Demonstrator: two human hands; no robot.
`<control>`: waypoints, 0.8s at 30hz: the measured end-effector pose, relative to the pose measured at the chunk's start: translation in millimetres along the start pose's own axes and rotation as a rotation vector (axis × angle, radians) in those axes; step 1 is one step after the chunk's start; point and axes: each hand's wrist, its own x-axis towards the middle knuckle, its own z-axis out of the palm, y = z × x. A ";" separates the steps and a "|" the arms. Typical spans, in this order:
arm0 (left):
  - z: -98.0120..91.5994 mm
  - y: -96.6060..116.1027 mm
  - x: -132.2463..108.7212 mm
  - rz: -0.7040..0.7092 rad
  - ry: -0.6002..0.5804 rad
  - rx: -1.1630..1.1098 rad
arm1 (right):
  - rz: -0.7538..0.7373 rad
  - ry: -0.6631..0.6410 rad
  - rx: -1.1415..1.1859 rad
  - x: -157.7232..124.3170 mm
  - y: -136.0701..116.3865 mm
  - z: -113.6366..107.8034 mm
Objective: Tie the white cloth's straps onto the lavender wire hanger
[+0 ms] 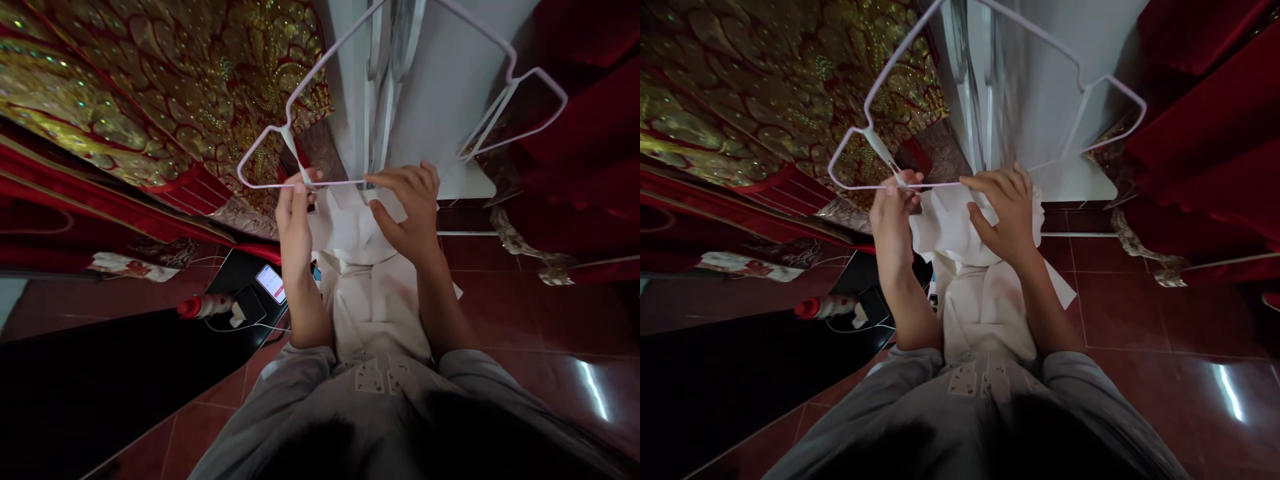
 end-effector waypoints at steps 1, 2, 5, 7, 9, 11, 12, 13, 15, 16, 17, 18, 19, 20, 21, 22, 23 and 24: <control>-4.0 6.2 -3.6 -0.014 -0.079 0.079 | 0.005 0.021 0.005 -0.3 3.6 1.4; -7.6 13.8 -7.4 -0.030 -0.161 0.148 | 0.005 0.041 0.012 -0.2 6.8 2.3; -13.8 40.6 -15.5 -0.051 -0.323 0.218 | -0.006 0.073 0.044 0.9 12.4 3.5; -14.1 55.8 -14.4 -0.042 -0.331 0.087 | -0.018 0.073 0.071 1.5 13.1 3.5; -15.1 65.1 -6.9 -0.033 -0.257 -0.099 | -0.023 0.068 0.081 1.6 12.5 2.7; -20.3 67.2 4.6 -0.009 -0.098 -0.224 | -0.024 0.059 0.073 1.1 11.7 0.9; -24.7 65.3 10.4 0.006 -0.005 -0.239 | -0.026 0.053 0.069 0.7 11.5 -0.2; -29.9 61.6 15.6 0.021 0.085 -0.231 | -0.027 0.047 0.066 0.2 11.6 -1.3; -40.0 49.5 22.3 0.041 0.223 -0.165 | -0.031 0.040 0.062 -0.9 12.5 -3.1; -43.4 42.0 23.5 0.041 0.257 -0.122 | -0.033 0.039 0.059 -1.5 13.2 -3.6; -45.0 34.3 23.3 0.039 0.270 -0.085 | -0.034 0.040 0.056 -2.0 13.9 -3.9; -44.3 27.1 21.9 0.026 0.247 -0.061 | -0.037 0.042 0.054 -2.4 14.4 -4.1; -41.2 20.6 19.7 -0.001 0.209 -0.061 | -0.041 0.044 0.055 -2.7 14.6 -4.2; -35.9 15.3 17.2 -0.028 0.174 -0.084 | -0.048 0.048 0.059 -2.9 14.2 -4.5; -28.8 11.0 14.6 -0.045 0.153 -0.132 | -0.056 0.053 0.065 -3.0 13.1 -5.0; -20.4 7.7 12.3 -0.054 0.152 -0.198 | -0.064 0.057 0.072 -2.9 11.6 -5.7; -11.3 5.1 10.4 -0.056 0.165 -0.268 | -0.069 0.058 0.077 -2.8 9.9 -6.6; -1.9 2.8 8.9 -0.058 0.180 -0.325 | -0.072 0.056 0.083 -2.6 8.7 -7.7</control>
